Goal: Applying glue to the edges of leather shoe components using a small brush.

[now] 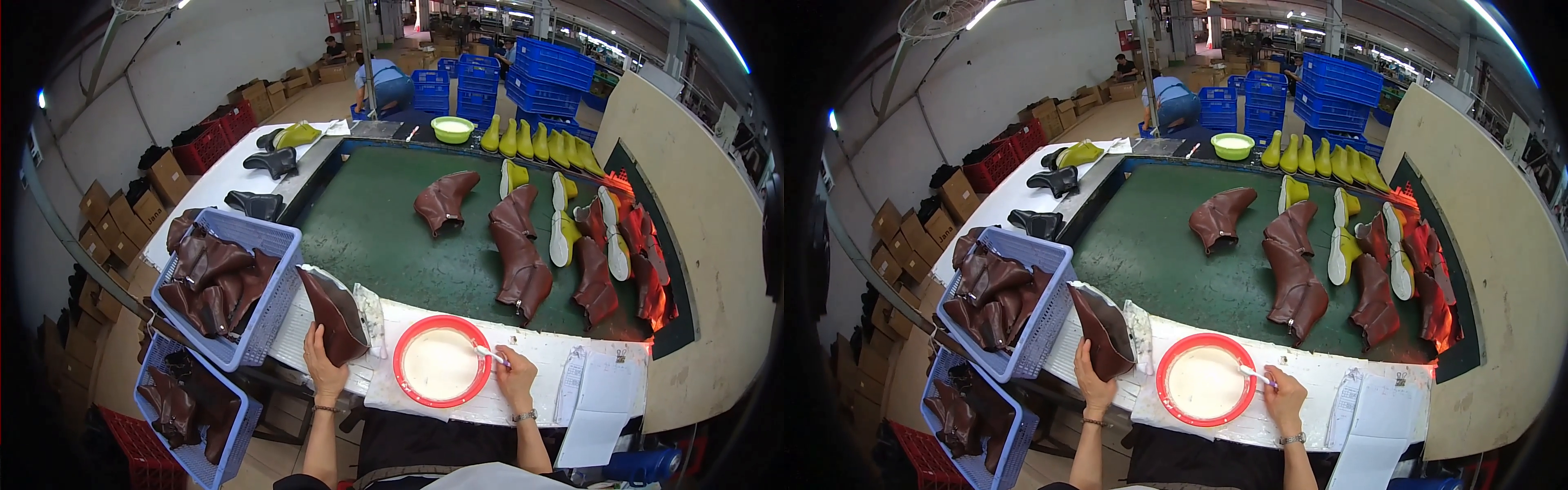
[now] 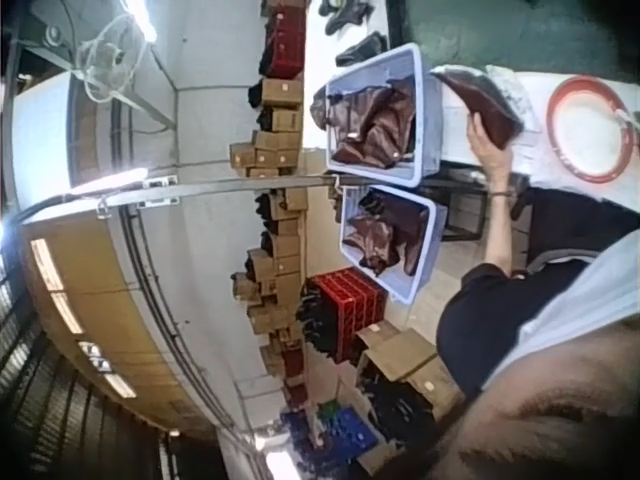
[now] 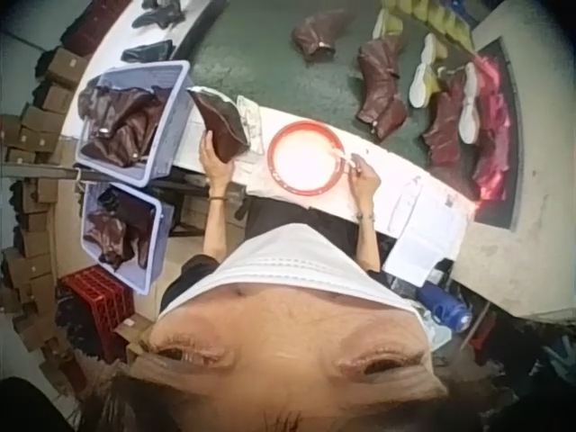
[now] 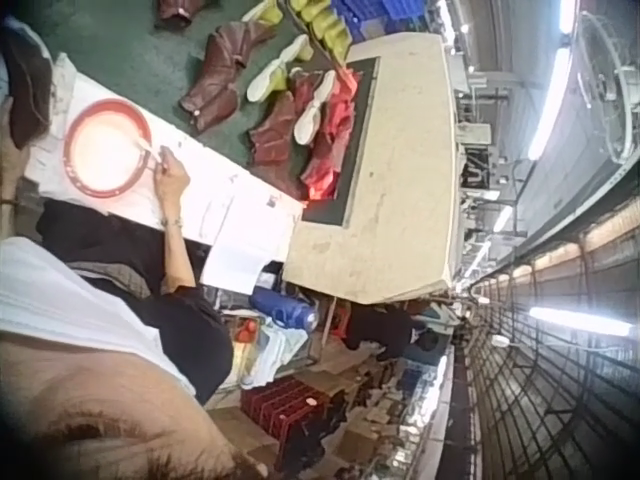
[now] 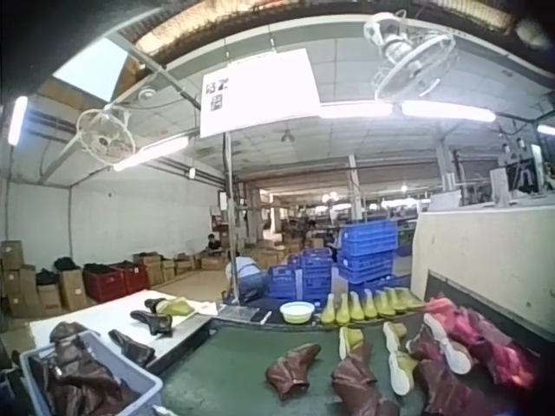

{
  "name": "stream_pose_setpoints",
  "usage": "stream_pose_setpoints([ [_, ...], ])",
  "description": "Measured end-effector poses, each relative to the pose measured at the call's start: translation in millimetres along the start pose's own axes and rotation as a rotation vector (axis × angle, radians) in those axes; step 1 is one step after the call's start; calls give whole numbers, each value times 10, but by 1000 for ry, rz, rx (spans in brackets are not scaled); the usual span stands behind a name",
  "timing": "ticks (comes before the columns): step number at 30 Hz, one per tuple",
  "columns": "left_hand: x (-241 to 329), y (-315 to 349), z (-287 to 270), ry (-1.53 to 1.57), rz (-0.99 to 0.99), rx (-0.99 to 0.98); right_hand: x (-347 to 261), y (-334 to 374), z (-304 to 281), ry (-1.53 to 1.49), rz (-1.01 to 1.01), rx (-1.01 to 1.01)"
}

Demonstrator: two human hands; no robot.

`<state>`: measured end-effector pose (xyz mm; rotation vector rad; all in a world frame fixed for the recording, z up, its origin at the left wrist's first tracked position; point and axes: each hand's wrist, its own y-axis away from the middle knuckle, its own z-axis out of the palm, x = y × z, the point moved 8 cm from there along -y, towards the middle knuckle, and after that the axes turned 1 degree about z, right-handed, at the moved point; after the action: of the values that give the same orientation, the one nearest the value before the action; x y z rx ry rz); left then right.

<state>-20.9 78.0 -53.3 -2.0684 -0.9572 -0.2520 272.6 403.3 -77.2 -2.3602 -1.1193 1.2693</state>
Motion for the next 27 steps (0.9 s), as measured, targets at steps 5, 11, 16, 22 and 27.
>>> stream_pose_setpoints([
  [5,9,3,-2,-2,-19,-14,15,13,-12,24,64,-37],
  [11,-7,3,2,0,-7,5,14,7,9,4,78,-67],
  [16,-12,-12,-9,1,-7,1,10,12,10,22,111,-77],
  [22,5,-24,-20,-3,-13,-4,29,4,36,50,99,-74],
  [27,13,-39,-42,-10,-3,22,12,-22,38,29,64,-38],
])
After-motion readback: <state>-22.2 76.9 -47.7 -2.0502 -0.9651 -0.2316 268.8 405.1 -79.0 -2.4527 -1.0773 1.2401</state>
